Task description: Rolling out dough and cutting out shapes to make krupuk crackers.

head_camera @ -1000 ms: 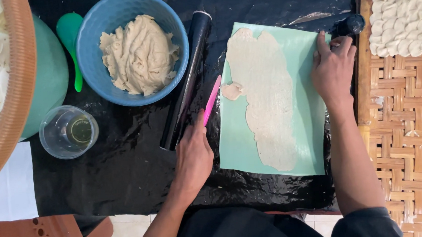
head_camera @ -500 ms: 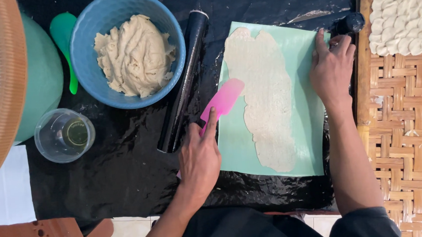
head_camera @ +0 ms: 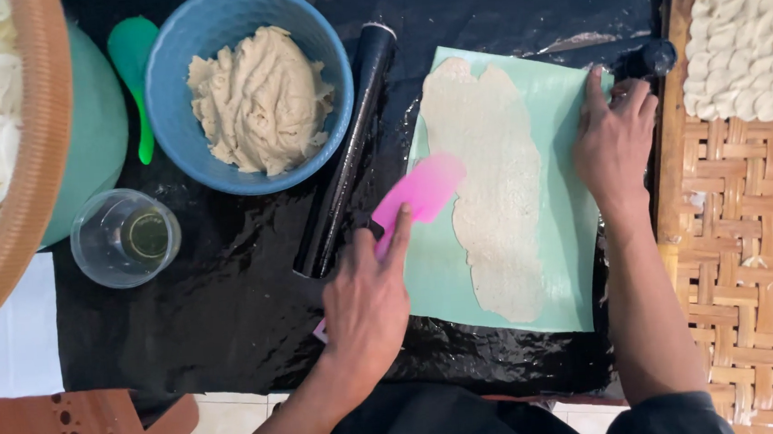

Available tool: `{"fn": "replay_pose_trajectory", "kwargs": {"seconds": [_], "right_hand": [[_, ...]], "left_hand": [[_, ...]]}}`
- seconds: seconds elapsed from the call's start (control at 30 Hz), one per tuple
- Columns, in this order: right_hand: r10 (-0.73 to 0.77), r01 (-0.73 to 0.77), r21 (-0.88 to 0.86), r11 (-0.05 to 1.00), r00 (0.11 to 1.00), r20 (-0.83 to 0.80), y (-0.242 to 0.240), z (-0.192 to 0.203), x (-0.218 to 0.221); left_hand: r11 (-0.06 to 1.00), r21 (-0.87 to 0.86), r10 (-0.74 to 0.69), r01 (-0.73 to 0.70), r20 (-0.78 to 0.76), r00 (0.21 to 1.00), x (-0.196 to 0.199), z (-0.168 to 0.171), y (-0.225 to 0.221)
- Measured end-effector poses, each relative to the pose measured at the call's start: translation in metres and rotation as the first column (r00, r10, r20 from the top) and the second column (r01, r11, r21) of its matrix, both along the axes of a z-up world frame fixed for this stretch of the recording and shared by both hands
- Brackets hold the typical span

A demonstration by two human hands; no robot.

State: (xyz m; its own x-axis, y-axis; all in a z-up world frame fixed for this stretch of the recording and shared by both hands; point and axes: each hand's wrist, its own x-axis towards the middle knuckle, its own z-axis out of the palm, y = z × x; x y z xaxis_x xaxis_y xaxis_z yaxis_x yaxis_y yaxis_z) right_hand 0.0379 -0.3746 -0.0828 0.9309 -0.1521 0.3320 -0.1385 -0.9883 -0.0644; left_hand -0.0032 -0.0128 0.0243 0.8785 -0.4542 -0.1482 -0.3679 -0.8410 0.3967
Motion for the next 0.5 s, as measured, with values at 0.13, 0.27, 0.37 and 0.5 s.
{"fn": "replay_pose_trajectory", "kwargs": {"seconds": [0.13,0.27,0.37,0.5], "right_hand": [[0.039,-0.040,-0.047,0.998,0.999,-0.007,-0.004,0.002,-0.003],[0.091,-0.091,-0.014,0.996,0.996,-0.016,-0.014,-0.001,0.000],[0.109,-0.109,0.007,0.994,0.994,-0.015,-0.020,-0.002,0.001],[0.119,-0.118,0.034,0.992,0.993,-0.012,-0.027,-0.007,-0.004]], "left_hand": [[0.972,-0.109,0.224,-0.208,0.172,0.959,0.027,0.035,0.029],[0.957,-0.101,0.287,-0.273,0.482,0.828,0.078,0.016,0.067],[0.965,-0.113,0.259,-0.238,0.586,0.768,0.087,0.016,0.068],[0.939,-0.120,0.342,-0.321,0.261,0.903,0.060,0.007,0.054]]}}
